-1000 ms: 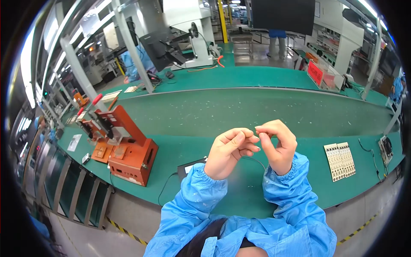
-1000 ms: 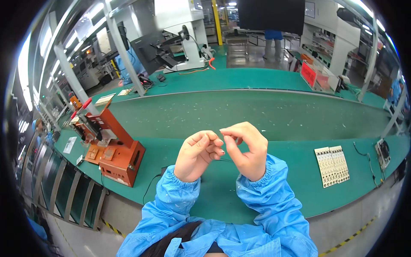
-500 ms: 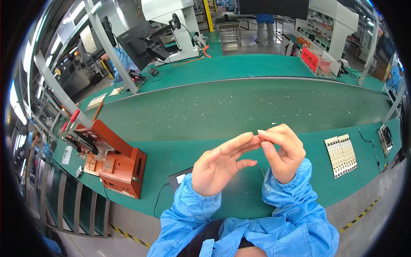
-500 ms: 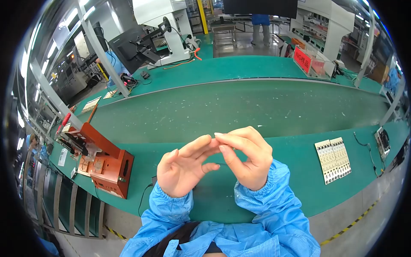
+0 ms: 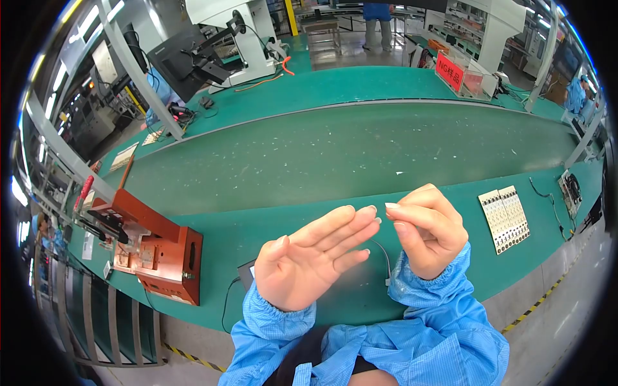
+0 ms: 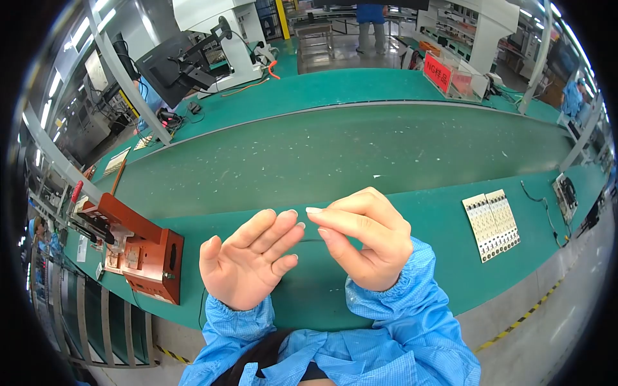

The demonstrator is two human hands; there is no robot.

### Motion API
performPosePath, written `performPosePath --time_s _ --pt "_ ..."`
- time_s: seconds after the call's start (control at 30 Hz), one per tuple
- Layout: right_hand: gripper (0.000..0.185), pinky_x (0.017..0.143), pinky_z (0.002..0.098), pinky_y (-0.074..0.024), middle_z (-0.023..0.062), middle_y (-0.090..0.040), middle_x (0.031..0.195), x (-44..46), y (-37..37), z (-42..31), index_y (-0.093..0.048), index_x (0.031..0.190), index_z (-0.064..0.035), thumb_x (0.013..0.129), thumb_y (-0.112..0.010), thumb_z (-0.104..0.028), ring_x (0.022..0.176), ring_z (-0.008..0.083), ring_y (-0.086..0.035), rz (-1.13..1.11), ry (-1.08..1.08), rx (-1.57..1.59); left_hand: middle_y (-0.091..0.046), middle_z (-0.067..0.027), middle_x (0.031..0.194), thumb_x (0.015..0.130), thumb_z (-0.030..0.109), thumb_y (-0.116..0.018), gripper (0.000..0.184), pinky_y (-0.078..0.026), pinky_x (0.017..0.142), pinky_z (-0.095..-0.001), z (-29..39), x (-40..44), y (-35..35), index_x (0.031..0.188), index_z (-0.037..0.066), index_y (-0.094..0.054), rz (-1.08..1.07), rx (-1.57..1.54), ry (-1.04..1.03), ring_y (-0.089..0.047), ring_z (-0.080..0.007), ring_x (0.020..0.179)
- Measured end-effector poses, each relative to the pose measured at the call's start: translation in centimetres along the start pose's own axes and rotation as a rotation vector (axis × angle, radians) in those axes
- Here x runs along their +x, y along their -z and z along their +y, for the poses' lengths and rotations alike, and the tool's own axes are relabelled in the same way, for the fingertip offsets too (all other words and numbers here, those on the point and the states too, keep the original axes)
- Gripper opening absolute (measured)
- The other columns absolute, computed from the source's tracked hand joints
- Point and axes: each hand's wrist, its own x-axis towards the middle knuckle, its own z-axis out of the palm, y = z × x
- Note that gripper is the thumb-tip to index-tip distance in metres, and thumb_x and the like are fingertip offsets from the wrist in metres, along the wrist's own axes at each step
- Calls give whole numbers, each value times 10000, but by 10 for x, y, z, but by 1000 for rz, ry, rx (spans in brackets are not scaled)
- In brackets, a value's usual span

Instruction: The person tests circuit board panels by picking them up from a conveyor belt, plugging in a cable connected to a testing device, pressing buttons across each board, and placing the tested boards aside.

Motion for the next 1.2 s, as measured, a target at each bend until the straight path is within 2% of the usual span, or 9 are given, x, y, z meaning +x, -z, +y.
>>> performPosePath --time_s 0.23,0.5,0.6,0.83,0.9,0.97,1.03,1.13,1.2 --pt "324 607 290 -471 104 -673 912 0 1 -4 -711 1039 -22 720 -714 36 723 205 -614 -30 48 -38 -6 -289 1548 994 428 -306 742 -176 1161 -493 -2 -1 -2 1483 -67 -51 -21 -14 3 0 -407 1452" --pt "353 625 280 -454 46 -674 917 2 1 -8 -714 1052 -47 705 -726 14 718 185 -539 -24 94 -190 -143 -243 1548 942 513 -332 812 -41 1170 -515 -12 6 -11 1459 -94 -182 3 409 -61 14 -316 1472" --pt "306 665 306 -446 80 -667 876 1 0 -9 -721 1005 -17 700 -724 1 773 205 -563 -40 47 -201 -127 -269 1546 917 510 -390 826 -9 1174 -485 -16 8 -12 1439 -114 -244 18 543 -95 -16 -351 1466" --pt "241 626 309 -463 85 -671 839 -4 -12 -8 -719 924 -30 691 -717 31 701 208 -593 45 15 -145 -175 -305 1519 903 511 -436 850 -57 1168 -497 -13 2 -23 1420 -140 -259 84 847 -36 -10 -366 1461" --pt "217 594 306 -468 89 -668 826 -3 -10 -4 -714 901 -34 694 -715 31 687 211 -601 48 36 -73 -188 -330 1502 902 511 -430 850 -98 1172 -471 -14 -1 -19 1415 -146 -262 128 867 -69 -63 -363 1457" --pt "200 593 303 -467 87 -665 824 -3 -9 0 -712 899 -37 707 -724 16 695 210 -605 40 47 26 -219 -342 1482 901 511 -415 873 -25 1174 -493 -15 -2 -19 1405 -177 -229 153 832 -155 -134 -382 1444" --pt "188 615 307 -454 76 -662 835 -2 -9 0 -712 908 -41 724 -739 -9 704 207 -601 51 86 65 -266 -353 1454 898 490 -430 847 -83 1174 -477 -13 -1 -19 1424 -143 -233 144 780 -203 -187 -373 1436" --pt "142 624 320 -429 54 -649 817 -2 -12 -8 -699 890 -53 752 -730 -52 705 211 -586 80 94 32 -224 -335 1484 916 484 -385 868 -45 1185 -456 -14 -1 -14 1422 -177 -140 126 807 -219 -84 -337 1461" --pt "87 625 322 -405 34 -632 783 -1 -14 -10 -682 851 -69 768 -707 -74 696 206 -569 97 63 74 -362 -287 1429 916 491 -363 859 -44 1184 -475 -15 0 -14 1422 -172 -158 103 832 -230 -78 -332 1463"
